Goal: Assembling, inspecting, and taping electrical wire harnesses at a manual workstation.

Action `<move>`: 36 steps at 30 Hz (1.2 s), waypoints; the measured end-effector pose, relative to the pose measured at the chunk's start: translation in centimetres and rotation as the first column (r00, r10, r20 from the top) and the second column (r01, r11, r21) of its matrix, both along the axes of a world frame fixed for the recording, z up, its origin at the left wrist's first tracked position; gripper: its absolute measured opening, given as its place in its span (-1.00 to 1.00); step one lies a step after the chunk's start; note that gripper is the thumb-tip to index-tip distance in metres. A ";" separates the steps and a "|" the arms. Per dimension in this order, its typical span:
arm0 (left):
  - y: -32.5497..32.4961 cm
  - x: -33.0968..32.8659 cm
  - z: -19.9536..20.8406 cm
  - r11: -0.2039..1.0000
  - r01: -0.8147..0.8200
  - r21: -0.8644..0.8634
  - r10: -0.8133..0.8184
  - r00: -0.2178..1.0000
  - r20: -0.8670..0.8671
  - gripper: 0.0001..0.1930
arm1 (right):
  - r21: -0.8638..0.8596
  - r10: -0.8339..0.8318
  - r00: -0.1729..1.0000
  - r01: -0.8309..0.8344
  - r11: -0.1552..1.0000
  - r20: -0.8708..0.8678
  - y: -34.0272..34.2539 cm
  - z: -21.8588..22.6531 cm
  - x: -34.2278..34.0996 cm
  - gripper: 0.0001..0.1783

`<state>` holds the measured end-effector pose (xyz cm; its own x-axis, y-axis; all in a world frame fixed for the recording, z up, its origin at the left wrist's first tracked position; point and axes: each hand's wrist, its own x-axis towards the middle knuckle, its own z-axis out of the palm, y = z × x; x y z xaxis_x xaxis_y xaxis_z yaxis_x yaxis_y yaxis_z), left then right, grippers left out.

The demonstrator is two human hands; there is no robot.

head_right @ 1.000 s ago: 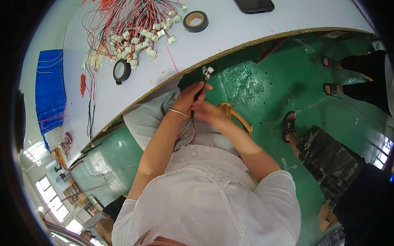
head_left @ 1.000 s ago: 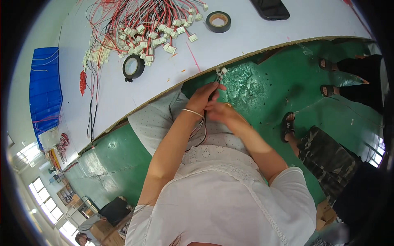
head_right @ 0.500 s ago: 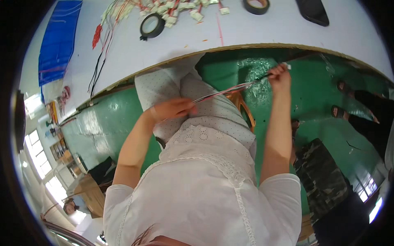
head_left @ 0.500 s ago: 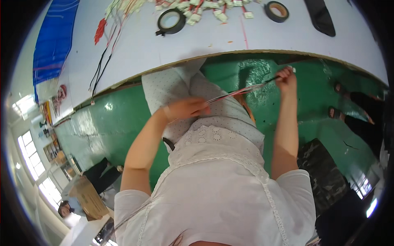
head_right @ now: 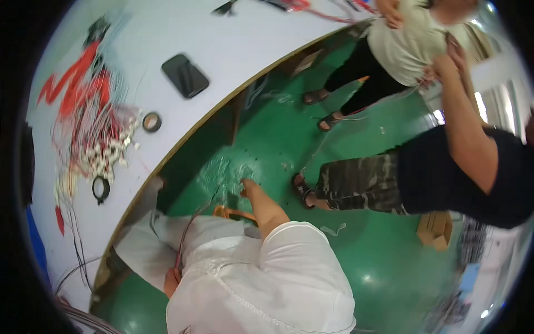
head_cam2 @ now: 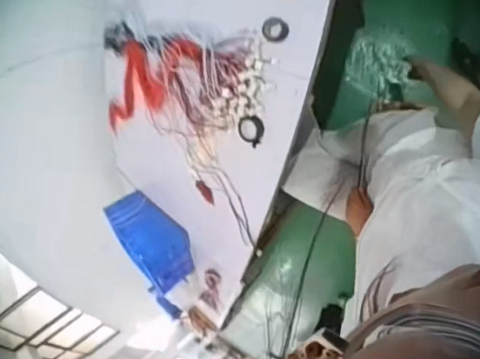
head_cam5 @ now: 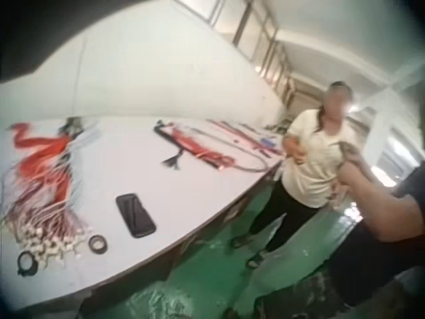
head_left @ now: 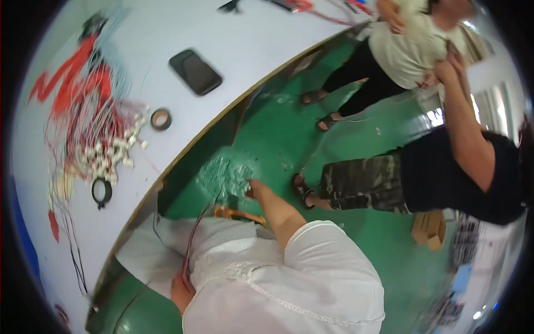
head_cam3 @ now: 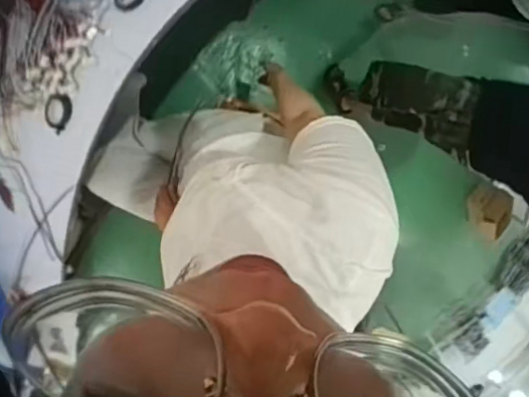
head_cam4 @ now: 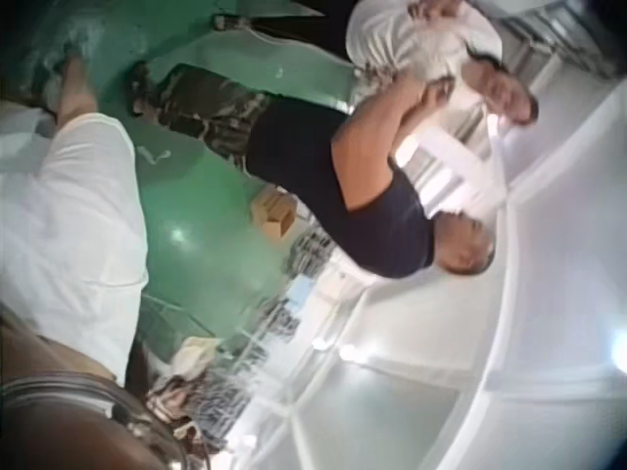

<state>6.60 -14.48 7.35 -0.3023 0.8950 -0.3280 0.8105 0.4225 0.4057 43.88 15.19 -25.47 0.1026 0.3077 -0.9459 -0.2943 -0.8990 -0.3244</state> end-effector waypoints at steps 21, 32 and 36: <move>-1.0 -0.7 3.1 0.866 0.052 0.497 0.008 0.993 -0.117 -0.64 | 0.932 0.562 0.797 0.342 -0.120 -0.220 4.5 56.8 -7.5 -0.78; -4.3 -6.0 6.7 0.578 -0.419 0.700 0.597 0.802 -0.013 -0.60 | 0.415 0.345 -0.376 0.121 -0.902 0.860 -12.0 49.4 -39.4 -0.66; -5.7 -14.7 9.8 0.335 -0.456 0.825 0.813 0.582 -0.010 -0.67 | 0.510 0.519 -0.323 -0.121 -0.852 0.791 -10.2 46.4 -38.8 -0.67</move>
<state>-8.14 -20.17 17.18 -0.8047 0.2101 0.5553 0.5522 0.6083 0.5701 5.10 4.97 20.94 -0.9582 -0.2742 -0.0820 -0.1004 0.5904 -0.8009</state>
